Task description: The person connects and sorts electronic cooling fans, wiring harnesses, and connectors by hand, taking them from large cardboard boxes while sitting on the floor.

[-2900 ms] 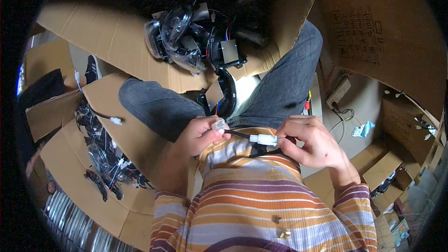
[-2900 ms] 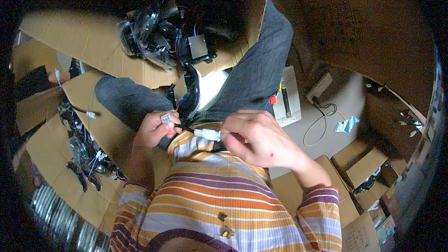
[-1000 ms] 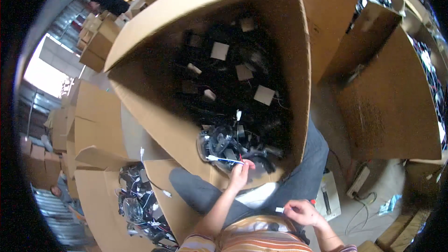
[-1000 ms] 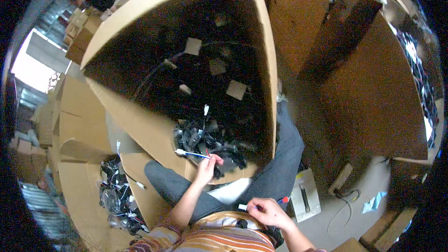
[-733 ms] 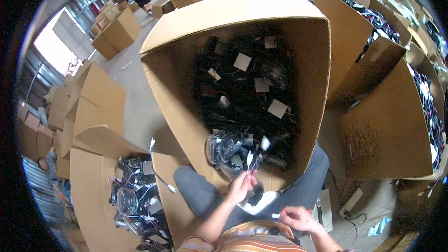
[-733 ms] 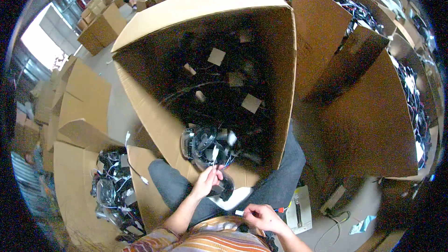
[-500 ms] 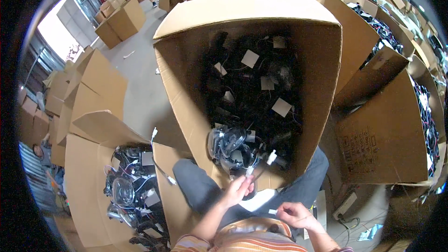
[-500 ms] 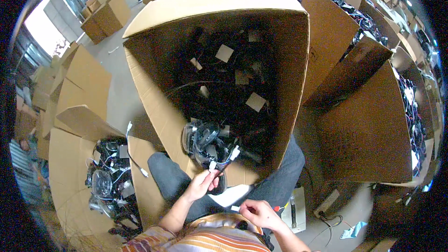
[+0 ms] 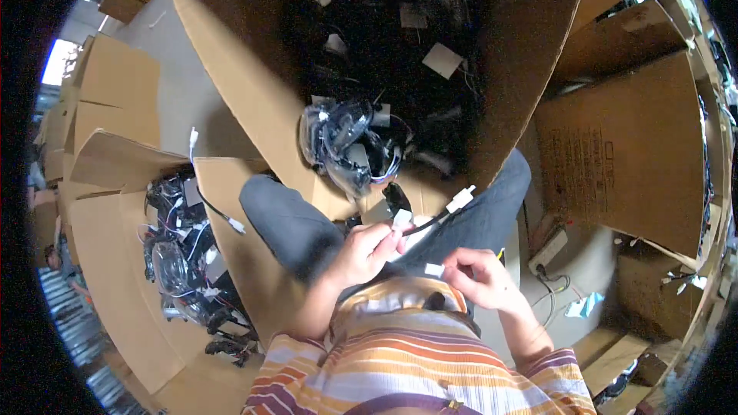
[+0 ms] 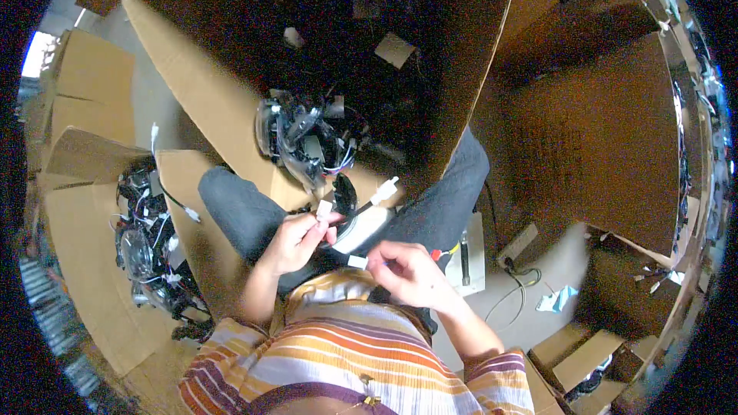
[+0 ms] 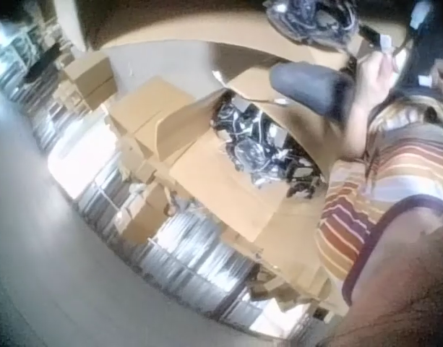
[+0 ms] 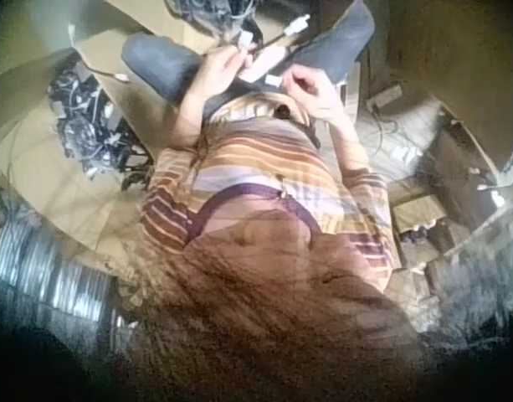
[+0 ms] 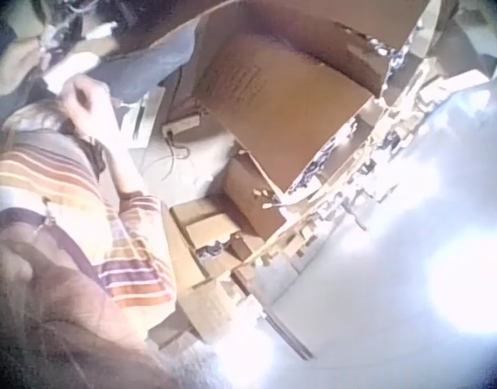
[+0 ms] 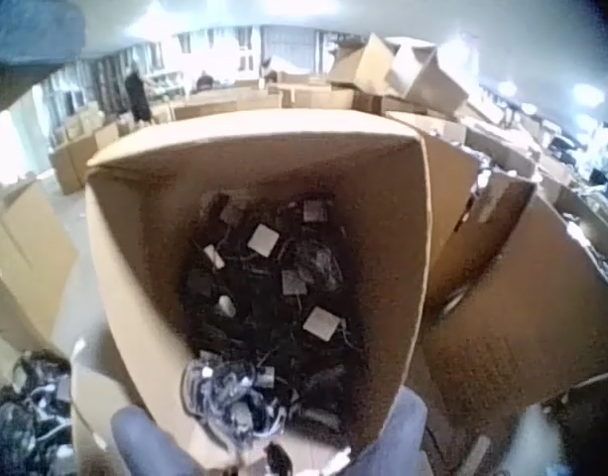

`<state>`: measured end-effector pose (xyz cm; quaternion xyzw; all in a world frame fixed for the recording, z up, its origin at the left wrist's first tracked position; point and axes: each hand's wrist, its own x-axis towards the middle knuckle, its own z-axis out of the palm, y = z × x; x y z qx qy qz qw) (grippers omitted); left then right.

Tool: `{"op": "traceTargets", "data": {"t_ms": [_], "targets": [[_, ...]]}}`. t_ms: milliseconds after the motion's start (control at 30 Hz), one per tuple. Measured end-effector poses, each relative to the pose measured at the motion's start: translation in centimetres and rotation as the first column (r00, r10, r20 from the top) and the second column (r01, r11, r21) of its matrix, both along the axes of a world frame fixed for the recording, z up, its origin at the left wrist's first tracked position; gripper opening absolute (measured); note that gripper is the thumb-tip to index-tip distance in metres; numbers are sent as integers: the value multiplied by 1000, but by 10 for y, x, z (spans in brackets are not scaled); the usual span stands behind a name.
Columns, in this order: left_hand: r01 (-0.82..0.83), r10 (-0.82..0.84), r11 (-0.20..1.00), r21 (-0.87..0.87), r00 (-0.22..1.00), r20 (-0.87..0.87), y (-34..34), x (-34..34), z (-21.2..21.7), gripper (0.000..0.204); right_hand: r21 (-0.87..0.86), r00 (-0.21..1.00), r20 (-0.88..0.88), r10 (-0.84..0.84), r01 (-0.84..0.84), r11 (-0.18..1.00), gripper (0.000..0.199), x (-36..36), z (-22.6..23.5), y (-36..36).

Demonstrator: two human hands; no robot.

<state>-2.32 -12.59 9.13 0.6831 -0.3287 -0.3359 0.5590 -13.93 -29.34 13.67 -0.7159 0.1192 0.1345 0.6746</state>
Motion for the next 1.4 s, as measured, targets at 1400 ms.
{"op": "traceTargets", "data": {"t_ms": [1400], "targets": [[86, -62, 991, 101, 975, -215, -22, -5, -26, 22, -7, 950, -30, -312, 312, 950, 12, -44, -31, -65]]}}
